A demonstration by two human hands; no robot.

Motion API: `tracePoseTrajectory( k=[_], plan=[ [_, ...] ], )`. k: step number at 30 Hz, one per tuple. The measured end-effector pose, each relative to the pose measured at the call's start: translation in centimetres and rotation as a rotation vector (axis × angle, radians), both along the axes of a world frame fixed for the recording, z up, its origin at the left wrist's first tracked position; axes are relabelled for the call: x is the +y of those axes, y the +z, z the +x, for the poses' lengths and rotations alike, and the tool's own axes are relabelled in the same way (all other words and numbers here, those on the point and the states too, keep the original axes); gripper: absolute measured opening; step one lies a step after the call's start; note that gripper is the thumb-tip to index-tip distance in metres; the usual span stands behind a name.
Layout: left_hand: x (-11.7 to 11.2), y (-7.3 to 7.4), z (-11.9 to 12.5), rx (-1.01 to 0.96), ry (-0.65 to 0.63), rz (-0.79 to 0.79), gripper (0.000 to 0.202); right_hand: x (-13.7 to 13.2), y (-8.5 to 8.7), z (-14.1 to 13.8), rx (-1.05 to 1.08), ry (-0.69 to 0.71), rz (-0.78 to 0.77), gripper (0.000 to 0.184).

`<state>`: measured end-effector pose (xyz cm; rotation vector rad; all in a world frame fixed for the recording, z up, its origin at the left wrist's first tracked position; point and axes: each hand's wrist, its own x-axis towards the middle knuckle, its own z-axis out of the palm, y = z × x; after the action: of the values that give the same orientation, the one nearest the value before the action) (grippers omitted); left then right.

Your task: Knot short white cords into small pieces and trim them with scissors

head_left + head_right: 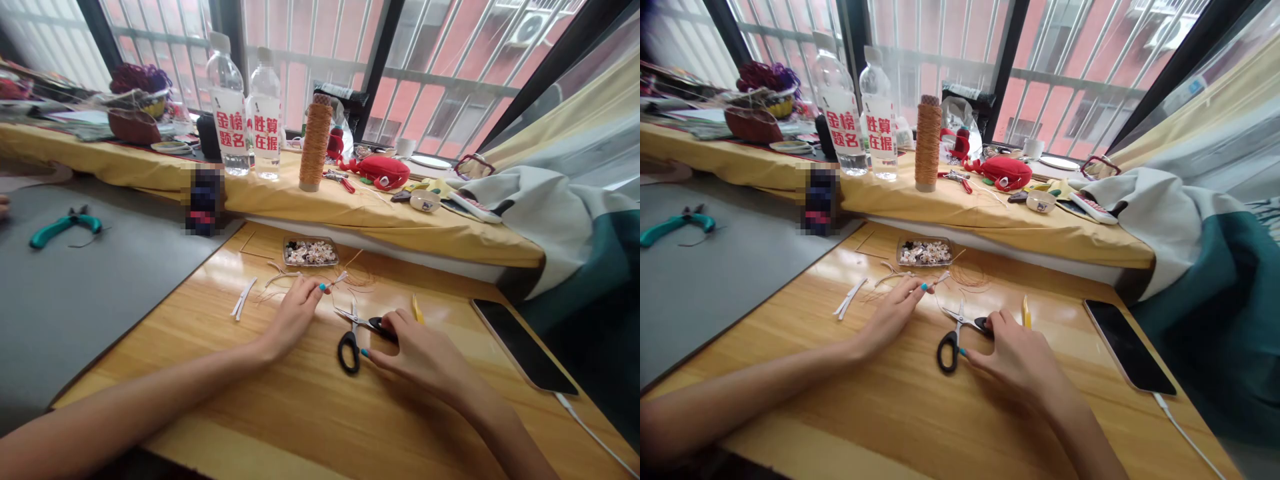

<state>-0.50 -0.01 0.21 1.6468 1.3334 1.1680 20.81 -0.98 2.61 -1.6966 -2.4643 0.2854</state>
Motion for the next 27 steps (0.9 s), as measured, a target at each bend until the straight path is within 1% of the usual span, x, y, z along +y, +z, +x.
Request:
tracePoseTrajectory(
  k=[4, 7, 9, 11, 15, 17, 19, 21, 23, 25, 27],
  plan=[
    [0.9, -0.1, -0.5, 0.033, 0.057, -0.002, 0.024, -0.5, -0.8, -1.6, 0.103, 0.036, 0.04, 0.04],
    [1.6, -0.1, -0.9, 0.141, 0.021, 0.043, 0.024, -1.1, -1.3, -3.3, 0.153, 0.04, 0.08, 0.043],
    [1.8, -0.2, -0.9, 0.229, -0.019, 0.074, 0.023, -1.7, -1.3, -4.3, 0.138, 0.012, 0.079, 0.042],
    [1.7, -0.2, -0.9, 0.266, -0.022, 0.103, 0.021, -2.2, -0.9, -4.9, 0.088, -0.021, 0.052, 0.033],
    [1.6, -0.3, -0.9, 0.239, 0.063, 0.164, 0.02, -2.8, 0.8, -4.4, -0.035, -0.069, -0.069, 0.009],
    [1.7, -0.3, -0.9, 0.229, 0.088, 0.174, 0.02, -2.7, 1.5, -3.7, -0.082, -0.104, -0.139, 0.01],
    [1.8, -0.3, -1.0, 0.228, 0.098, 0.15, 0.021, -2.6, 1.5, -3.0, -0.072, -0.111, -0.207, 0.014],
    [2.1, -0.2, -1.2, 0.225, 0.101, 0.1, 0.022, -2.4, 1.1, -2.7, 0.028, -0.097, -0.256, 0.016],
    [2.2, -0.2, -1.3, 0.21, 0.096, 0.047, 0.024, -2.3, 0.4, -3.0, 0.224, -0.07, -0.321, 0.011],
    [2.3, -0.1, -1.4, 0.189, 0.088, 0.015, 0.025, -2.2, -0.1, -3.6, 0.454, -0.037, -0.434, 0.008],
    [2.3, -0.1, -1.5, 0.176, 0.08, 0.011, 0.026, -2.0, -0.2, -4.0, 0.64, -0.03, -0.558, 0.014]
  ],
)
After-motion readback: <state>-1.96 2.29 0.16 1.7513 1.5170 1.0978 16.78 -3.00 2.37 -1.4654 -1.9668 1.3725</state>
